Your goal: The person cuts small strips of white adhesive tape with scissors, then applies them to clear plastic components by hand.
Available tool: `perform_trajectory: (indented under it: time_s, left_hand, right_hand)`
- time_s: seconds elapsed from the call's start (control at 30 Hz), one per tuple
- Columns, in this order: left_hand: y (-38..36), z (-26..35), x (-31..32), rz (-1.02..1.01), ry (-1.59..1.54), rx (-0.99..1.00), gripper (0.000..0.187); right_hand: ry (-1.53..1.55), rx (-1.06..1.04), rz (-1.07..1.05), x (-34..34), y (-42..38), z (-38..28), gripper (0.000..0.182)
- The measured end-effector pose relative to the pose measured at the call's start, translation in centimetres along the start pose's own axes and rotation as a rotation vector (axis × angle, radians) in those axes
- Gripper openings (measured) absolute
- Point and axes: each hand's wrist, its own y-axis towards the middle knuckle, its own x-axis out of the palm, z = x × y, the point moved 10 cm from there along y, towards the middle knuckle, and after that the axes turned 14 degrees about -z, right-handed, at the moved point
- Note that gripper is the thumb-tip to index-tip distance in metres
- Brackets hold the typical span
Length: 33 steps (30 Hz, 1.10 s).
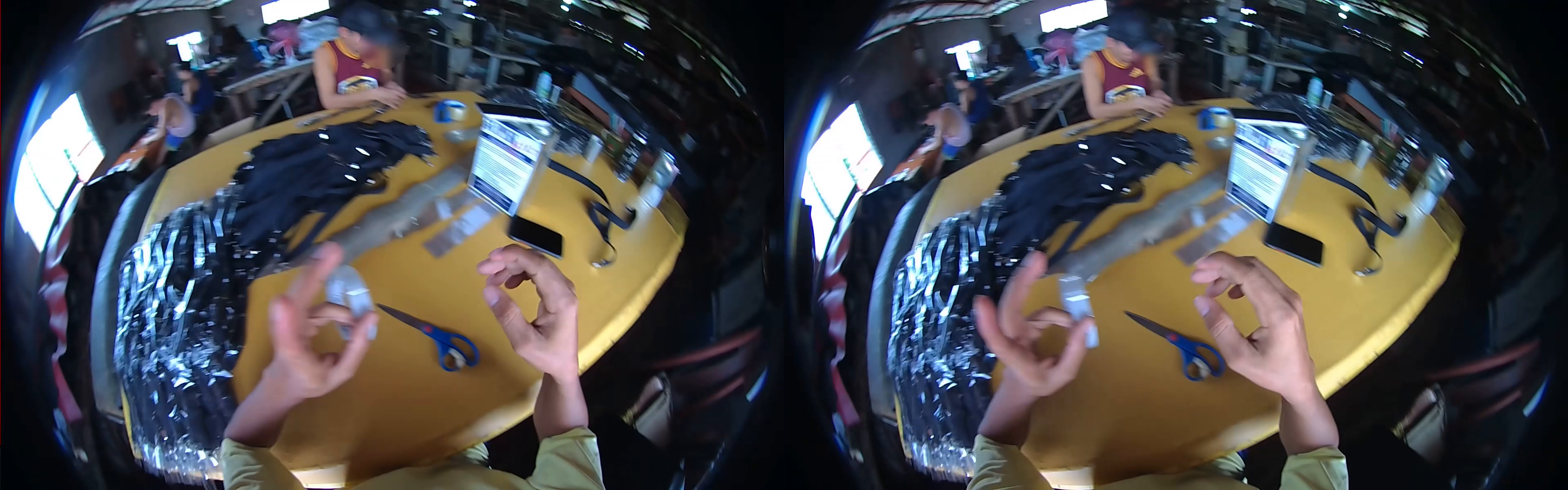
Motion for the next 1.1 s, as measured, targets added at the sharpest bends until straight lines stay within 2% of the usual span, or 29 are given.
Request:
perform_trajectory:
  time_s: [0.17,0.2,0.3,0.43,0.5,0.63,0.67,0.73,0.77,0.83,0.97,1.1]
  left_hand:
    - [-0.1,1.1,-0.1,-0.006,0.020,0.010,0.119]
    - [-0.1,1.4,-0.1,-0.020,0.007,0.030,0.119]
    - [0.1,1.7,-0.3,-0.024,-0.004,0.060,0.119]
    - [0.3,1.8,-0.4,-0.016,0.002,0.050,0.119]
    - [0.1,1.8,-0.3,-0.019,-0.013,0.057,0.119]
    - [0.3,1.7,-0.3,-0.028,-0.042,0.037,0.119]
    - [0.4,1.8,-0.2,-0.027,-0.040,0.039,0.119]
    - [0.2,-0.8,-0.2,0.045,-0.403,-0.132,0.110]
    - [0.2,-0.8,-0.3,0.046,-0.401,-0.129,0.110]
    - [-0.1,-2.4,1.3,-0.030,-0.724,-0.253,0.111]
    - [0.2,-2.1,1.6,-0.035,-0.652,-0.220,0.110]
    - [-0.2,-3.3,1.6,-0.004,-0.573,-0.297,0.105]
  right_hand:
    - [0.128,-0.079,-0.283,5.5,4.5,-2.9,0.047]
    - [0.125,-0.089,-0.283,5.8,4.9,-3.2,0.047]
    - [0.067,-0.257,-0.391,7.2,5.4,-5.2,0.055]
    - [0.013,-0.291,-0.406,8.0,5.4,-6.1,0.052]
    - [-0.088,-0.372,-0.381,8.1,5.1,-6.8,0.047]
    - [-0.165,-0.372,-0.412,8.6,5.3,-6.6,0.043]
    - [-0.170,-0.382,-0.365,8.3,5.4,-6.9,0.043]
    - [-0.177,-0.395,-0.317,7.9,5.7,-7.3,0.042]
    - [-0.205,-0.386,-0.306,7.7,5.8,-7.4,0.043]
    - [-0.238,-0.378,-0.290,7.4,6.2,-7.4,0.044]
    - [-0.261,-0.394,-0.213,6.3,6.8,-7.8,0.045]
    - [-0.321,-0.404,-0.191,5.8,6.7,-8.1,0.048]
